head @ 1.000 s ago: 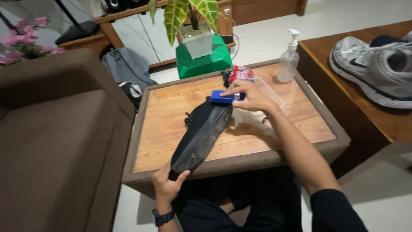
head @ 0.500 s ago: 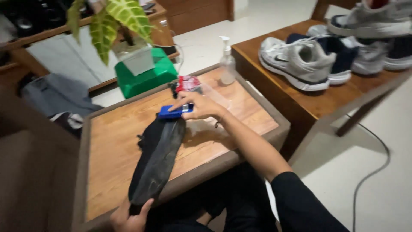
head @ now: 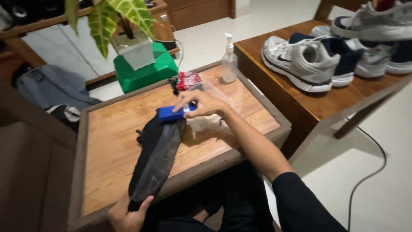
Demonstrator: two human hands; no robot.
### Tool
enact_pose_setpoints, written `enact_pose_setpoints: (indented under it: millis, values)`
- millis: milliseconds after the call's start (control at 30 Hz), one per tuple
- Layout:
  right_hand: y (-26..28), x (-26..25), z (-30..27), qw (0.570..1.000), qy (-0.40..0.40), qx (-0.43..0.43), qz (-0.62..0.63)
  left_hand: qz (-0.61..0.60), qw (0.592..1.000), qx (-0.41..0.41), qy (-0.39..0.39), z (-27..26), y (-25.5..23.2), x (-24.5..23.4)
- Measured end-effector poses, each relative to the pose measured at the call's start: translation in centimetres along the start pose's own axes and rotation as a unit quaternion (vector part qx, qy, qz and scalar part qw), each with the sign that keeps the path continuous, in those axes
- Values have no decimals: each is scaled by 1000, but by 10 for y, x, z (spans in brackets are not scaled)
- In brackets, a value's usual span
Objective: Cleaning a black sneaker using a brush and cleaning solution while sitting at a low table.
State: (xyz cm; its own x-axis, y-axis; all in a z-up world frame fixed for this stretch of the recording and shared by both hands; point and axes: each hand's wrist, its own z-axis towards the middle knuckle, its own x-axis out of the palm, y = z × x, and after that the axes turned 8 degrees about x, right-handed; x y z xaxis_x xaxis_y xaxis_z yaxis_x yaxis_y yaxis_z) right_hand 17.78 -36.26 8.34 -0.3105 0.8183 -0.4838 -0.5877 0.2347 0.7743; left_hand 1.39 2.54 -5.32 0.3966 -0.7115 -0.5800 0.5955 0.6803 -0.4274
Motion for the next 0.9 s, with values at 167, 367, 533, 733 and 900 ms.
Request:
enact_pose_setpoints:
  millis: [167,367,533,733,900]
  values:
    - [7,2,1,999,-22,22,-42,-1,1000,-5,-4,10,-19,-8]
    - [9,6,0,997,-10,45,-57,-18,1000,-1,-17,17,-29,-12]
    - [16,2,-1,996,6,76,-48,2,1000,-9,-15,16,-26,-11]
    - [37,6,1,979,-97,69,-164,-4,998,12,-57,16,-25,-6]
    - [44,18,2,970,-143,100,-168,-33,998,13,-52,21,-37,-14]
